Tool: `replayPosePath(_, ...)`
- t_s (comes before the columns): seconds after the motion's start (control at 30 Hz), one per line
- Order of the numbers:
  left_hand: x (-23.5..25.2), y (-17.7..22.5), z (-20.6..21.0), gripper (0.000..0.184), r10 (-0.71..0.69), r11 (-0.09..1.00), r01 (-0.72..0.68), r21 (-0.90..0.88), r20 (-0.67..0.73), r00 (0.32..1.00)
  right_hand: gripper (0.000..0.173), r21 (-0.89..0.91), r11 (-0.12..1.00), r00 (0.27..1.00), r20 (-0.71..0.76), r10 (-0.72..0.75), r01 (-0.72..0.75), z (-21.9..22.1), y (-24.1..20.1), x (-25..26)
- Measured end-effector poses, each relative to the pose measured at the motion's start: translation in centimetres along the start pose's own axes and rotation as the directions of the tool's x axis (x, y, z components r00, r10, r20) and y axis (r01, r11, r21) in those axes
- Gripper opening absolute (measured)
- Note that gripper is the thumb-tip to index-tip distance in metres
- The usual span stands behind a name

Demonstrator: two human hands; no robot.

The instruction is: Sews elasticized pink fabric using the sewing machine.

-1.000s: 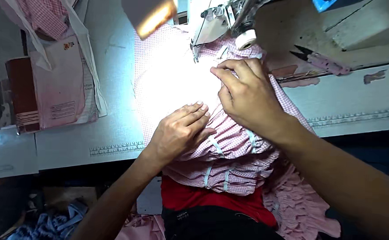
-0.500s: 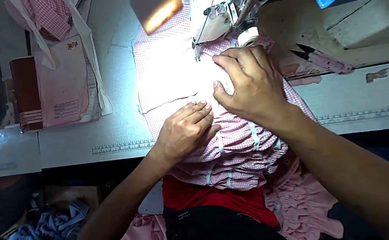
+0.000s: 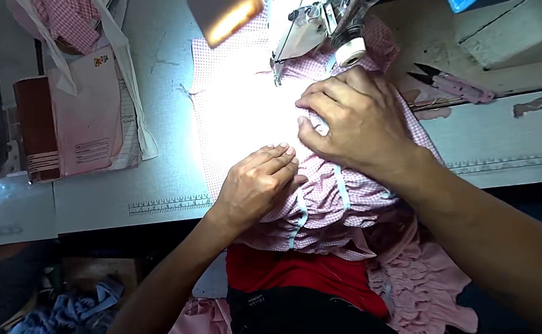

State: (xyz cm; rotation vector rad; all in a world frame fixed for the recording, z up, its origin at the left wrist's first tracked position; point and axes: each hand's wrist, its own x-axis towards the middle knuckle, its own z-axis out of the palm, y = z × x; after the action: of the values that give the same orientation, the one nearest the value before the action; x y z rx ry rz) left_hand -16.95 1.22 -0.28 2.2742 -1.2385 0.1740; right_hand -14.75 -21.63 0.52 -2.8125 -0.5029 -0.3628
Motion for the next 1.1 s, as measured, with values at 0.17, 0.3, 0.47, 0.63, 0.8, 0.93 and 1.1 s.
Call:
replayPosePath(0.17, -0.2, 0.0, 0.0, 0.028, 0.009, 1.000, -0.009, -0.006, -0.008, 1.000, 0.029, 0.047, 0.998, 0.999, 0.023, -0.035, 0.034, -0.5, -0.5, -0.4)
replayPosePath(0.3, -0.2, 0.0, -0.1, 0.027, 0.015, 1.000, -0.015, -0.001, -0.004, 1.000, 0.042, 0.029, 0.999, 0.995, 0.091, 0.027, -0.030, -1.4, -1.1, -1.2)
replayPosePath(0.47, -0.3, 0.0, -0.2, 0.028, 0.015, 1.000, -0.015, 0.006, 0.000, 1.000, 0.029, 0.060, 0.998, 0.999, 0.015, -0.033, 0.032, -0.9, -0.7, -1.7)
replayPosePath(0.63, -0.3, 0.0, -0.3, 0.025, 0.027, 1.000, -0.027, 0.010, -0.002, 1.000, 0.043, 0.036, 0.999, 0.996, 0.090, -0.007, 0.003, -1.1, -1.1, -1.7)
replayPosePath(0.8, -0.3, -0.1, -0.2, 0.024, 0.033, 0.999, -0.033, 0.004, -0.006, 0.999, 0.033, 0.031, 0.999, 0.999, 0.047, -0.018, 0.017, -1.0, -0.8, -1.8)
replayPosePath(0.93, -0.2, -0.2, -0.3, 0.025, 0.034, 0.999, -0.034, -0.011, 0.000, 0.999, 0.039, 0.030, 1.000, 0.998, 0.056, -0.007, 0.006, -1.1, -1.1, -1.6)
replayPosePath(1.1, -0.2, -0.2, -0.4, 0.025, 0.035, 0.999, -0.035, 0.002, 0.008, 0.999, 0.035, 0.038, 0.999, 0.999, 0.032, -0.021, 0.020, -1.1, -0.8, -1.7)
